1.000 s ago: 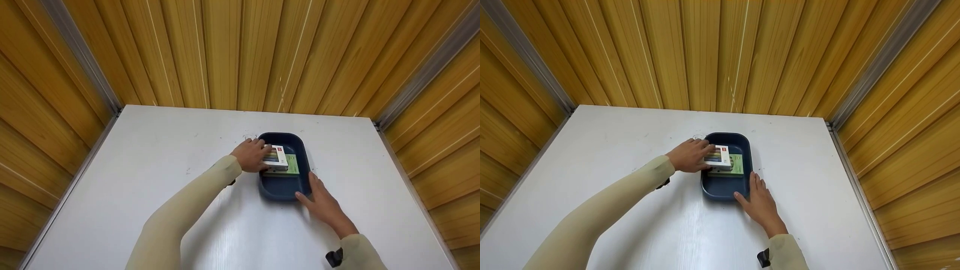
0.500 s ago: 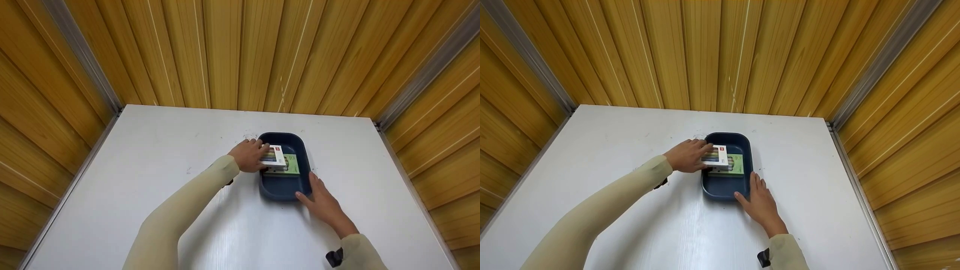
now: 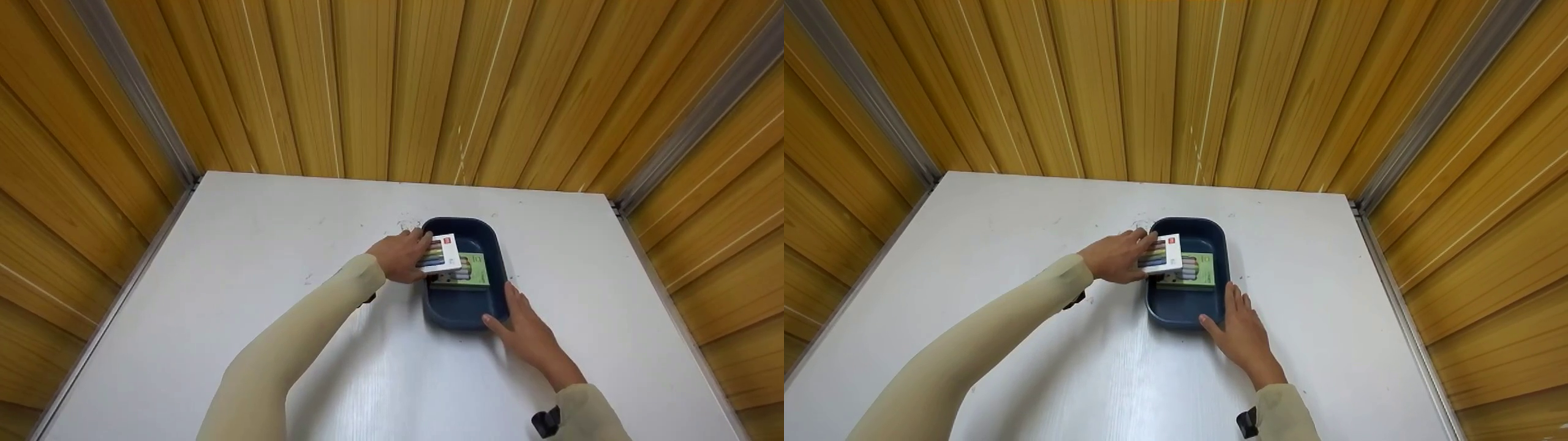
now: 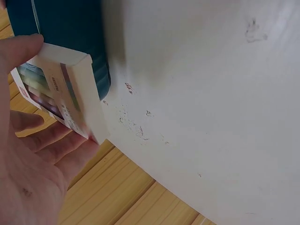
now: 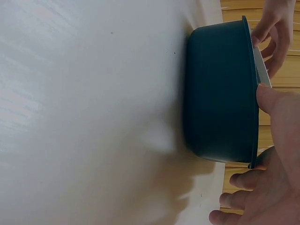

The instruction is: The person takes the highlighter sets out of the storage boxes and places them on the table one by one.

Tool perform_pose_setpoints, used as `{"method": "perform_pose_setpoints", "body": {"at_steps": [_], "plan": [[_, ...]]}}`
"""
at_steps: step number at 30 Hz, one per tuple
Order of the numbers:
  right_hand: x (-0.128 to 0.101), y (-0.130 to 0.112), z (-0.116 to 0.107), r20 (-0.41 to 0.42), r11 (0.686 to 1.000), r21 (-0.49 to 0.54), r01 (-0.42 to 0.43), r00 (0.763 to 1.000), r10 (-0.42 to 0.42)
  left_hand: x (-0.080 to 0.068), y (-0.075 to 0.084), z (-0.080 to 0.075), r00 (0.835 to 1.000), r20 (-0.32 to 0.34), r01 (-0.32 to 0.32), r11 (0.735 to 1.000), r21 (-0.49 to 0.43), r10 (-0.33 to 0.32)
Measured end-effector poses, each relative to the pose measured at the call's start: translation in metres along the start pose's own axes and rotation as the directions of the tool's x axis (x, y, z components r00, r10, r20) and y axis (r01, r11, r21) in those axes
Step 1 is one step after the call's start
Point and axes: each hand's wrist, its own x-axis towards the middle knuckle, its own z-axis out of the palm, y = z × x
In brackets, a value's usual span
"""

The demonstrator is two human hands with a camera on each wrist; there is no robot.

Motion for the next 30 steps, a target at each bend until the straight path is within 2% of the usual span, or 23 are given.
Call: {"method": "perform_pose_setpoints", "body": {"at_steps": [30], "plan": [[0.0,0.002,0.002,0.004,1.0,0.021,-0.016,1.0,0.016,-0.006,-0.013,0.009,0.999,0.035,0.009,0.996,-0.091,-0.006]]}}
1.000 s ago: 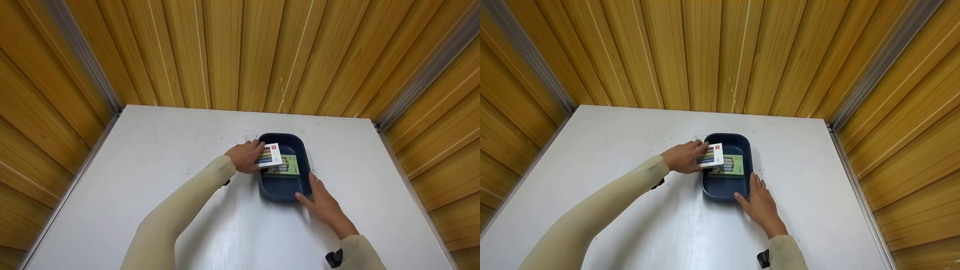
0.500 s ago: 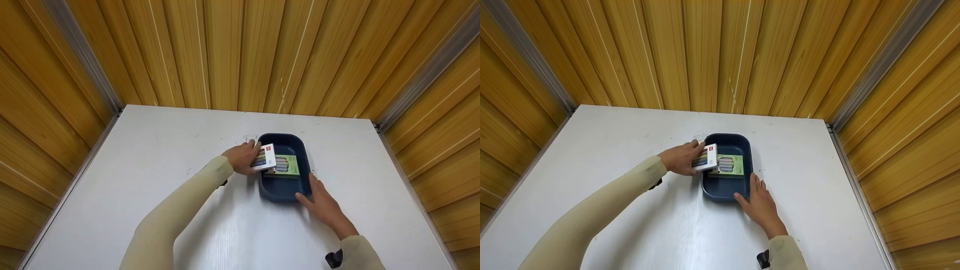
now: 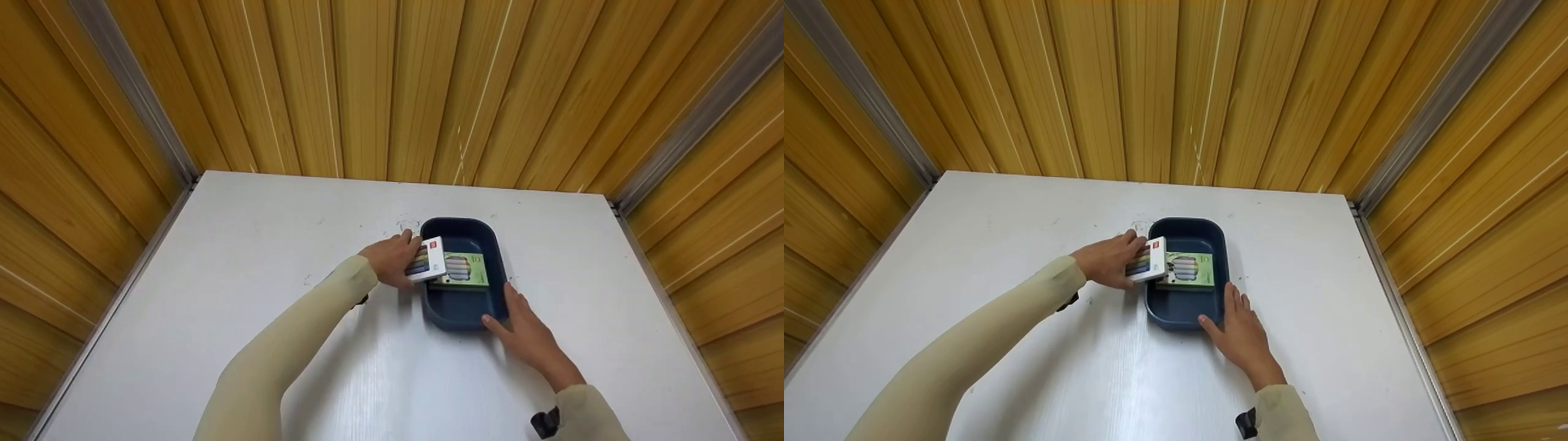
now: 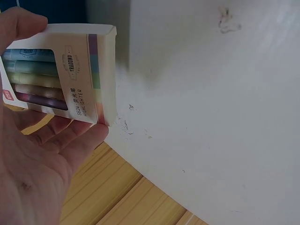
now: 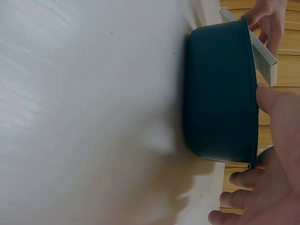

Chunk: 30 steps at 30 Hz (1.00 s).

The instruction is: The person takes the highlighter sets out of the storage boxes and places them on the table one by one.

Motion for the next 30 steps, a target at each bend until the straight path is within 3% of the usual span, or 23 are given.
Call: {"method": "perform_pose_setpoints", "body": {"at_steps": [9,30], "plan": [[-0.0001,-0.0031,-0.0012,0.002,1.0,-0.004,0.001,1.0,-0.001,-0.0019,-0.0041,0.0031,0.999,-0.028,-0.04,0.999,0.021,0.041],[0.0001,-0.001,-0.0019,0.014,1.0,-0.007,-0.003,1.0,0.003,-0.0083,-0.01,0.0071,1.0,0.001,-0.025,1.0,-0.006,0.025]]}}
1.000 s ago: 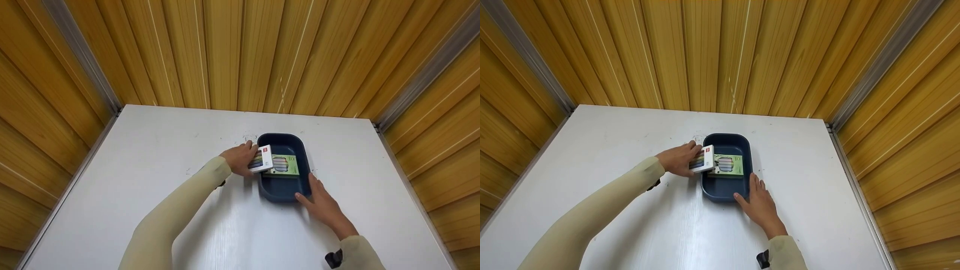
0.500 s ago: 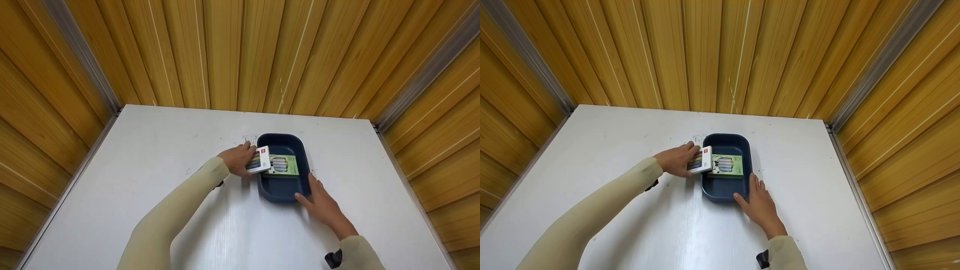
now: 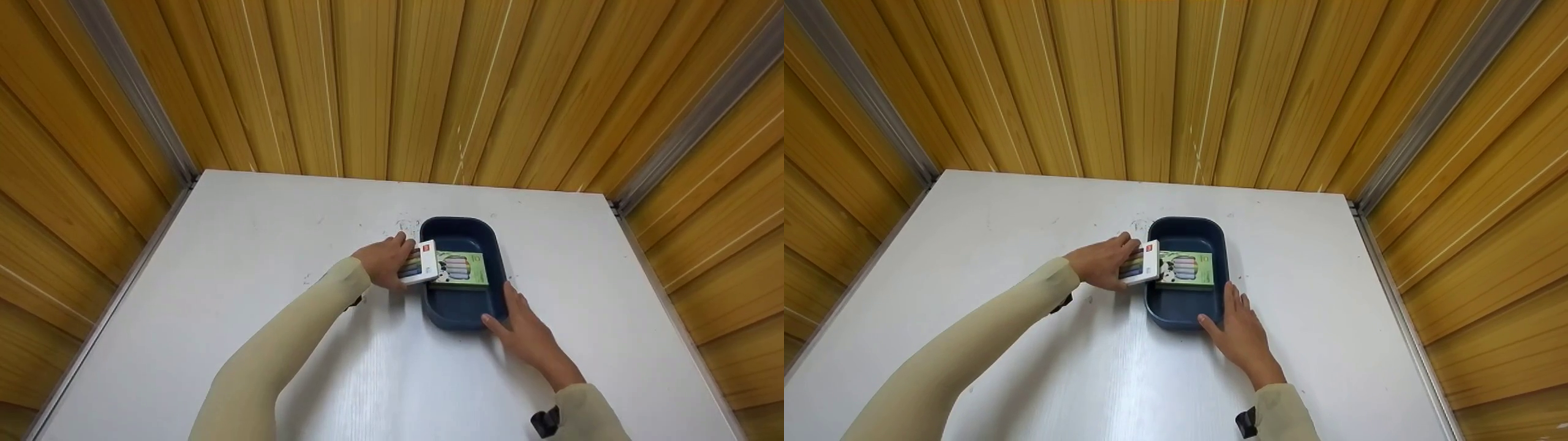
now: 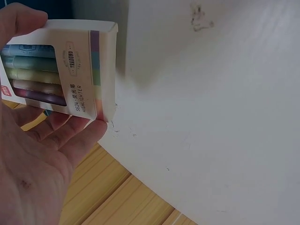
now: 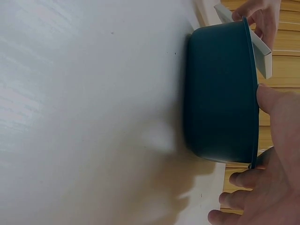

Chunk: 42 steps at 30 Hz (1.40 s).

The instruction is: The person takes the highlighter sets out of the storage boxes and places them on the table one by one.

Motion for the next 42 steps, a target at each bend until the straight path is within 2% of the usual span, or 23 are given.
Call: {"method": "perform_pose_setpoints", "body": {"at_steps": [4,14,25,33,42], "plan": [[0.0,0.0,0.0,-0.007,1.0,-0.002,0.01,1.0,-0.01,0.0,-0.002,0.0,1.0,0.011,0.015,1.0,-0.005,-0.015],[0.001,-0.002,-0.002,-0.016,1.0,-0.003,0.012,1.0,-0.012,-0.003,-0.007,0.001,1.0,0.01,0.006,1.0,-0.002,-0.006],[-0.002,-0.001,0.0,-0.004,1.0,0.014,0.0,1.0,0.0,-0.009,-0.016,0.011,0.999,0.025,0.029,1.0,0.0,-0.029],[-0.001,0.0,-0.001,-0.008,1.0,0.016,-0.004,1.0,0.004,-0.014,-0.02,0.008,0.995,0.06,0.08,0.996,0.024,-0.082],[-0.001,0.0,0.002,-0.01,1.0,0.018,-0.007,1.0,0.007,-0.017,-0.022,0.013,0.991,0.086,0.099,0.993,0.061,-0.104]]}}
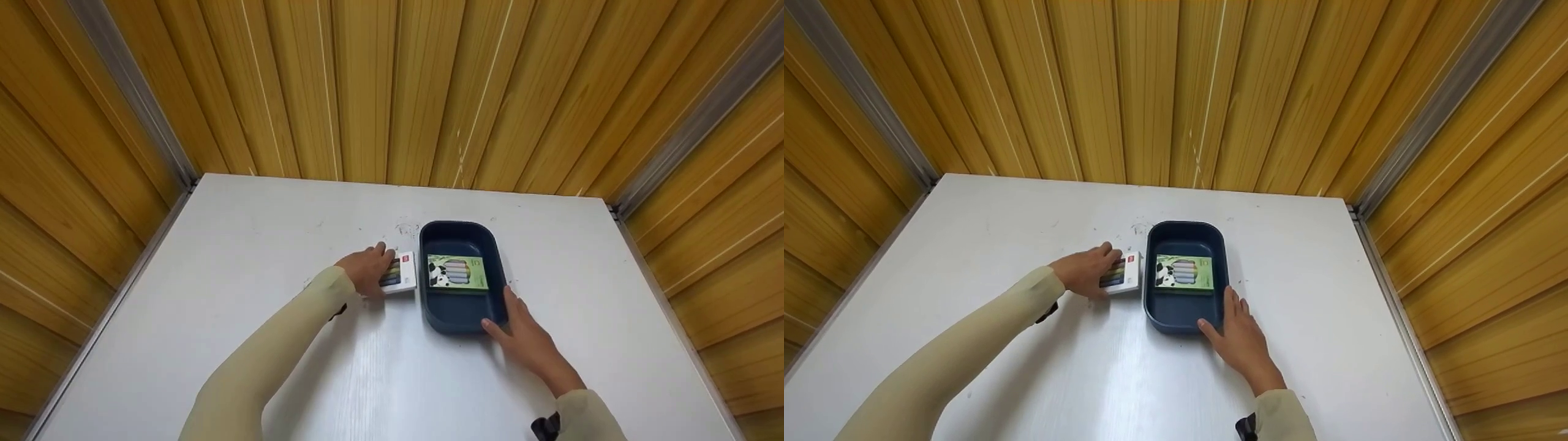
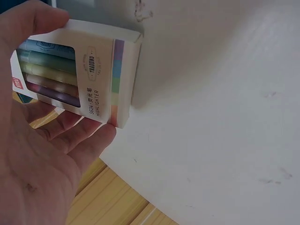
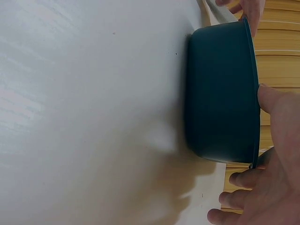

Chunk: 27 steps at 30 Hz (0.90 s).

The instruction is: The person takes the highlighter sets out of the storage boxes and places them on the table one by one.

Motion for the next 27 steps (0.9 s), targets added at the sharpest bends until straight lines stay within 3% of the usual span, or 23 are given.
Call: {"method": "perform_pose_setpoints", "body": {"at_steps": [6,27], "plan": [[-0.001,0.001,0.002,0.011,1.0,0.002,-0.014,1.0,0.014,0.001,0.003,0.006,1.0,-0.003,0.025,0.998,0.055,-0.025],[0.0,0.001,0.0,0.01,1.0,-0.008,0.003,1.0,-0.003,-0.003,0.006,0.012,0.997,-0.08,0.019,0.974,0.228,-0.001]]}}
